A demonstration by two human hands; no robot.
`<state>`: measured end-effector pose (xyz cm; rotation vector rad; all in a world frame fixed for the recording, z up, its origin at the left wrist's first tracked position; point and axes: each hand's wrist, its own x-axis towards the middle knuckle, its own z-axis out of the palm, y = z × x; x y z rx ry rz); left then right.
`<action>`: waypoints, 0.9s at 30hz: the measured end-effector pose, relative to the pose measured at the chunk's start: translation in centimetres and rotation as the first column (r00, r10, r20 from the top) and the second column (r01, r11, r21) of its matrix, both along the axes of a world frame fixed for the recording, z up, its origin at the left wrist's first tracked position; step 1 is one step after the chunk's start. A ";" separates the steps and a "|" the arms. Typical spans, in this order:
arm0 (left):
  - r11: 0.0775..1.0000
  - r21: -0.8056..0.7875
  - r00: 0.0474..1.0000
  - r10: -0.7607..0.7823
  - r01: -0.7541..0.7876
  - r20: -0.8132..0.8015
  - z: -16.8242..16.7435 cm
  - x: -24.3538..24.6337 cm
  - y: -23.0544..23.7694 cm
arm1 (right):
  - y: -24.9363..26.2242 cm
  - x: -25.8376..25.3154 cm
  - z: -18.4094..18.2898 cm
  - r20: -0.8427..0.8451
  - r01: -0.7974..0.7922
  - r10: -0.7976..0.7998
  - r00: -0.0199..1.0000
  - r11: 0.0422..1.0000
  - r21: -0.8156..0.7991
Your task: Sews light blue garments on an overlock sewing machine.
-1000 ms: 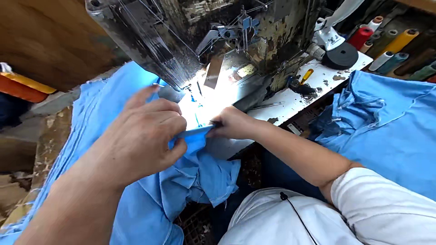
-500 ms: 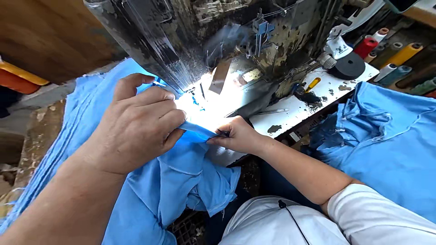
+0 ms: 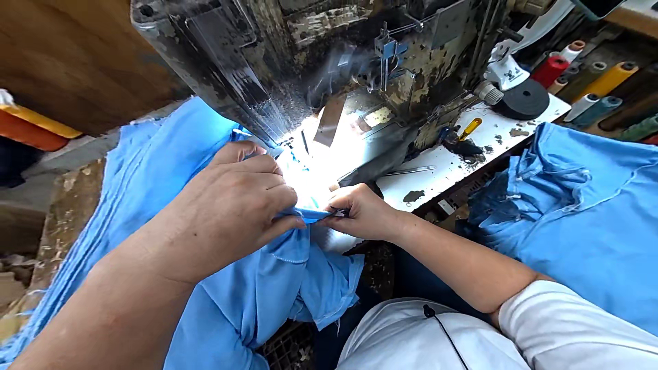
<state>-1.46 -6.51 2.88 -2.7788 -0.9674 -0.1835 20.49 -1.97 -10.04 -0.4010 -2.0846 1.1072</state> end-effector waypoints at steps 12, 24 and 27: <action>0.990 0.084 0.984 0.098 -0.112 0.148 1.0 0.8 -0.5 | 0.4 -0.2 1.2 0.020 0.028 -0.027 0.999 0.998 -0.060; 0.872 0.138 0.871 0.433 -0.469 0.231 -8.3 2.6 -3.0 | -2.0 2.1 0.0 -0.058 0.230 -0.223 0.973 0.935 0.268; 0.872 0.135 0.875 0.440 -0.470 0.200 -7.7 2.3 -2.2 | -1.9 1.5 0.3 -0.065 0.241 -0.232 0.971 0.932 0.270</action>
